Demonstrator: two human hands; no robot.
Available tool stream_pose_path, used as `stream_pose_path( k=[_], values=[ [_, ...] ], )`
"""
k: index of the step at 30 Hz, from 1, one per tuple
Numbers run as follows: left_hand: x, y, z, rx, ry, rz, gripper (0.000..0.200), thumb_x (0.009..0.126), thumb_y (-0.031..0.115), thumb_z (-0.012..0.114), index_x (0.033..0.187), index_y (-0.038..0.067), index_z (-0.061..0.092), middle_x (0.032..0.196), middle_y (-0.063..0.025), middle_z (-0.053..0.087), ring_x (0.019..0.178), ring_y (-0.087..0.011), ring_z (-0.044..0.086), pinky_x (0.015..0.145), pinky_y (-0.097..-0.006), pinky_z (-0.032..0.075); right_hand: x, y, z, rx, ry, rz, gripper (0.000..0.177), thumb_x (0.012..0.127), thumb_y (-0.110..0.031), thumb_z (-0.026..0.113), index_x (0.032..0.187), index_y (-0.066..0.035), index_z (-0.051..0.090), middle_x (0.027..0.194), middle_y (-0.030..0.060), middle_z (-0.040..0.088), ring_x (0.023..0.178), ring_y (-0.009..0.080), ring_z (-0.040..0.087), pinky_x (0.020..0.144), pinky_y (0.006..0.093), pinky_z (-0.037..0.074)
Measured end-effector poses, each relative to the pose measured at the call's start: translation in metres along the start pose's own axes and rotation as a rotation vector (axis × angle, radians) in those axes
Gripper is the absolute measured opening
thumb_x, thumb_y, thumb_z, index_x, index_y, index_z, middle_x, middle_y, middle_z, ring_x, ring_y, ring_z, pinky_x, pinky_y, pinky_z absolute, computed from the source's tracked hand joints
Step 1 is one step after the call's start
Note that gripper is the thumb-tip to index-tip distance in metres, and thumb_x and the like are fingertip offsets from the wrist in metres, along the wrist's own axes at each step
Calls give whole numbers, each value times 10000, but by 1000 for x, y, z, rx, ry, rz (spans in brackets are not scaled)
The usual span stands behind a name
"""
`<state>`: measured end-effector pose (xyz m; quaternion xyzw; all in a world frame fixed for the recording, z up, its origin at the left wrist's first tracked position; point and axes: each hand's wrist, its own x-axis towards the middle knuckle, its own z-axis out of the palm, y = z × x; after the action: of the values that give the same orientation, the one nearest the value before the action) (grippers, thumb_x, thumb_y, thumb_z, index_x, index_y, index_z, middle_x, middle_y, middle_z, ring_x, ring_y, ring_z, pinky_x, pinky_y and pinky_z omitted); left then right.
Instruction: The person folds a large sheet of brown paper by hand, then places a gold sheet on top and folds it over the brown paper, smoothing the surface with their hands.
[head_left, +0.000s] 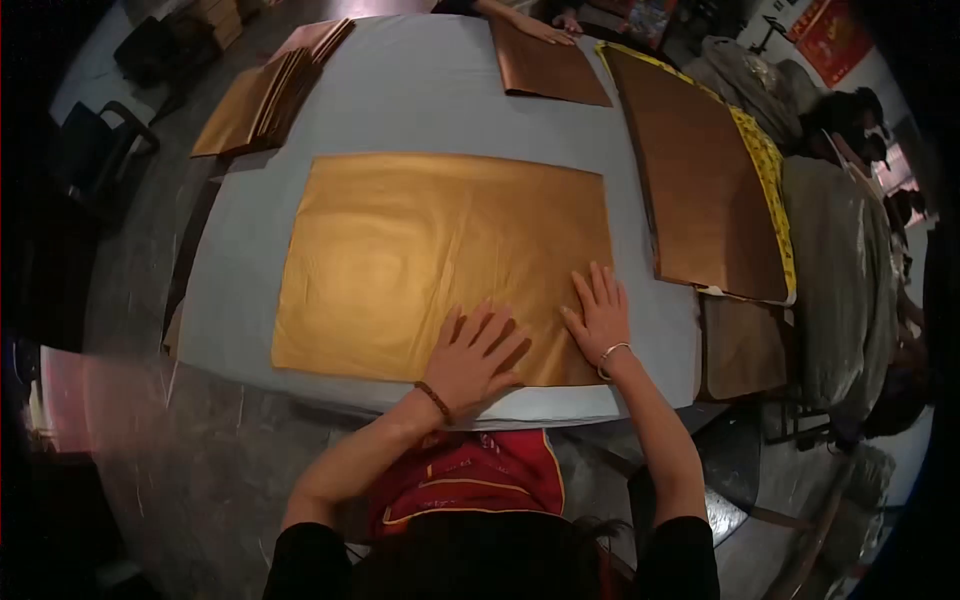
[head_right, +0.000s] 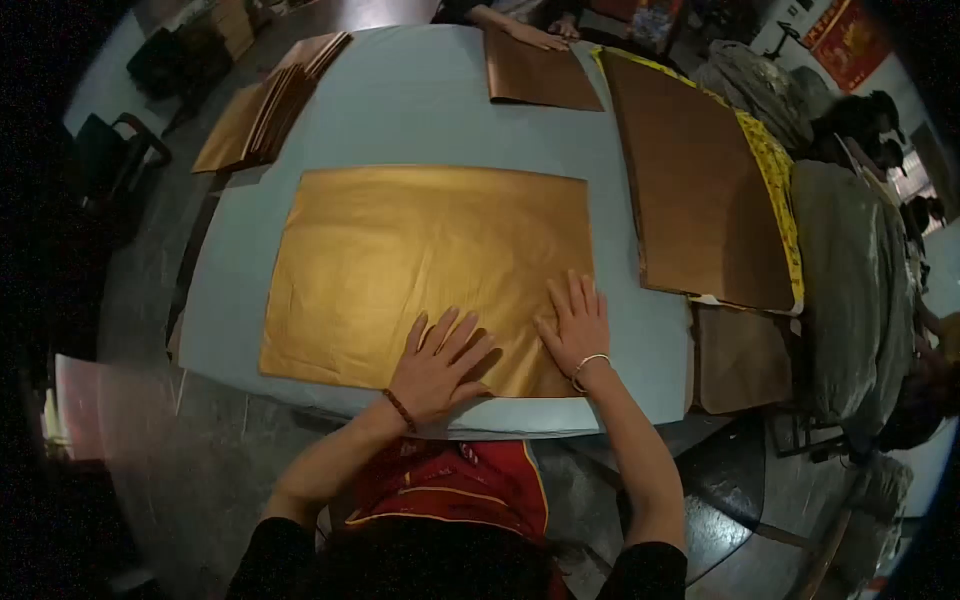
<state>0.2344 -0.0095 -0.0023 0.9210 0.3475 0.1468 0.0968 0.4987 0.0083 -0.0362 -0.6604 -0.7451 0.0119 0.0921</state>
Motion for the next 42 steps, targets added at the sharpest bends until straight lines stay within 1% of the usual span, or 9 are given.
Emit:
stream_pose_path(
  k=[11, 12, 13, 15, 19, 22, 33, 34, 42],
  values=[
    [-18, -10, 17, 96, 21, 3, 568, 875, 449, 525, 1362, 174, 421, 1427, -145, 345, 1324, -352, 285, 1057, -576, 200, 0, 12, 4, 223, -16, 85, 639, 887, -479, 484, 1413, -142, 349, 1511, 127, 223, 1397, 312, 177, 1119, 484, 132],
    [-19, -11, 16, 92, -14, -12, 584, 875, 455, 522, 1373, 174, 406, 1435, -149, 337, 1333, -350, 272, 1062, -573, 192, 4, 22, 9, 727, 185, 144, 631, 893, -447, 525, 1415, -143, 343, 1476, 107, 293, 1356, 293, 267, 1099, 470, 201],
    [-18, -11, 16, 87, -25, -1, 584, 875, 455, 522, 1373, 174, 406, 1435, -149, 337, 1333, -350, 272, 1062, -573, 192, 3, 24, -7, 728, 187, 161, 631, 893, -447, 525, 1415, -143, 343, 1476, 107, 293, 1356, 293, 267, 1099, 470, 201],
    [-18, -11, 15, 97, -48, -22, 583, 880, 461, 509, 1376, 172, 404, 1442, -146, 327, 1340, -353, 256, 1065, -570, 187, -11, 28, -39, 1760, 611, 643, 618, 894, -411, 561, 1408, -147, 344, 1389, 83, 390, 1259, 249, 387, 1027, 443, 328],
    [-18, -13, 18, 92, -65, -35, 580, 890, 466, 491, 1392, 196, 387, 1467, -133, 294, 1358, -350, 223, 1071, -562, 173, -49, 37, -61, 1650, 261, 984, 622, 868, -384, 612, 1382, -153, 347, 1229, 45, 481, 1107, 199, 490, 862, 394, 461],
    [-18, -12, 23, 83, -48, -39, 586, 880, 467, 507, 1390, 202, 389, 1467, -136, 294, 1362, -348, 219, 1071, -559, 170, -60, 29, -52, 1548, 65, 949, 624, 868, -344, 614, 1385, -133, 336, 1173, 33, 502, 1082, 177, 498, 852, 372, 462],
    [-20, -11, 22, 57, 5, -62, 571, 883, 472, 498, 1373, 194, 408, 1445, -134, 327, 1347, -345, 247, 1070, -557, 172, -31, 22, -40, 1290, 22, 931, 529, 830, -267, 661, 1248, -33, 437, 908, 46, 574, 639, 126, 556, 498, 269, 450],
    [-19, -11, 22, 69, -1, -50, 568, 883, 472, 498, 1372, 196, 410, 1444, -133, 329, 1347, -344, 249, 1069, -557, 173, -28, 14, -49, 1194, 31, 986, 539, 833, -280, 652, 1249, 18, 481, 826, 90, 619, 654, 180, 590, 622, 294, 485],
    [-18, -11, 19, 80, 21, -25, 571, 878, 467, 509, 1370, 193, 413, 1435, -133, 345, 1337, -339, 268, 1061, -558, 189, -18, 22, -40, 869, -98, 798, 485, 812, -414, 608, 1001, 31, 651, 899, 142, 683, 790, 224, 649, 704, 346, 498]
  ],
)
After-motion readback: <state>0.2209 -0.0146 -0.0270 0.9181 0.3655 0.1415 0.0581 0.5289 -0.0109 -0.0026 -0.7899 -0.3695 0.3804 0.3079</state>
